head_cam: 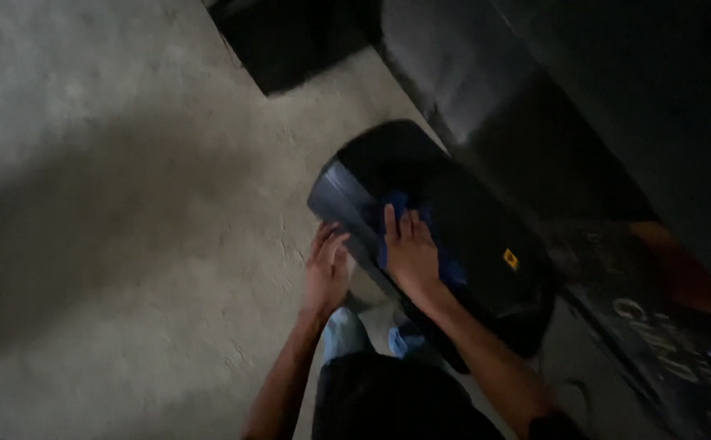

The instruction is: Wiping down the exterior of a large black speaker with a blue cloth.

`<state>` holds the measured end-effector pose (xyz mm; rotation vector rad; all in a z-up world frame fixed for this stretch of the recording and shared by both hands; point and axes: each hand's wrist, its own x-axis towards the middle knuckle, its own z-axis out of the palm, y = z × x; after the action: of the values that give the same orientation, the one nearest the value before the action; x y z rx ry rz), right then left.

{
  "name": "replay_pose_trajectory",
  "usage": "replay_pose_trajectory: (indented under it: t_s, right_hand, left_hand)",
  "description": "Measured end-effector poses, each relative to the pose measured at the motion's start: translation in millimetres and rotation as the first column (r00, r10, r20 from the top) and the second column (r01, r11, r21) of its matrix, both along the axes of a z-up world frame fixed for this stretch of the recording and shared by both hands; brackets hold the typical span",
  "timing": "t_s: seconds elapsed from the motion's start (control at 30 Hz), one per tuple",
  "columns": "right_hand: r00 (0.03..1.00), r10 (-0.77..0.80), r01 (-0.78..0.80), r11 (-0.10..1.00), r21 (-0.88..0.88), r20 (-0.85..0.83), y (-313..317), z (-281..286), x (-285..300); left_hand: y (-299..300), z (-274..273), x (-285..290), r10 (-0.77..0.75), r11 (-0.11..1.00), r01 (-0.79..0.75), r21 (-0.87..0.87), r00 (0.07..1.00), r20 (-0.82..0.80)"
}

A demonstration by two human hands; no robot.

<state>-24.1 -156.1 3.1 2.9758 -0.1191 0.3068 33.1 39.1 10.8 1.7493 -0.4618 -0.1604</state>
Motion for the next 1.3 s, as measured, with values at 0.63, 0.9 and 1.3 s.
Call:
replay_pose_trajectory:
  t_s: [0.63,0.9,1.3]
  right_hand:
    - [0.941,-0.328,0.329,0.944,-0.005,-0.076,-132.9,-348.0,161.5]
    - [0.666,-0.443,0.698,0.654,0.293,-0.6,-161.7,-190.2,199.0]
    - [0.451,0.069,0.736,0.535,0.414,-0.89,-153.5,-149.0,195.2]
  left_hand:
    - [-134.1,-20.8,256.8,-0.524,0.83,0.521,0.2,0.851,-0.042]
    - [-173.8,-43.1,291.1,-0.68,0.669,0.694,0.265,0.716,-0.158]
    - [-188.8,-56.2,288.3,-0.678,0.697,0.691,0.189,0.722,-0.14]
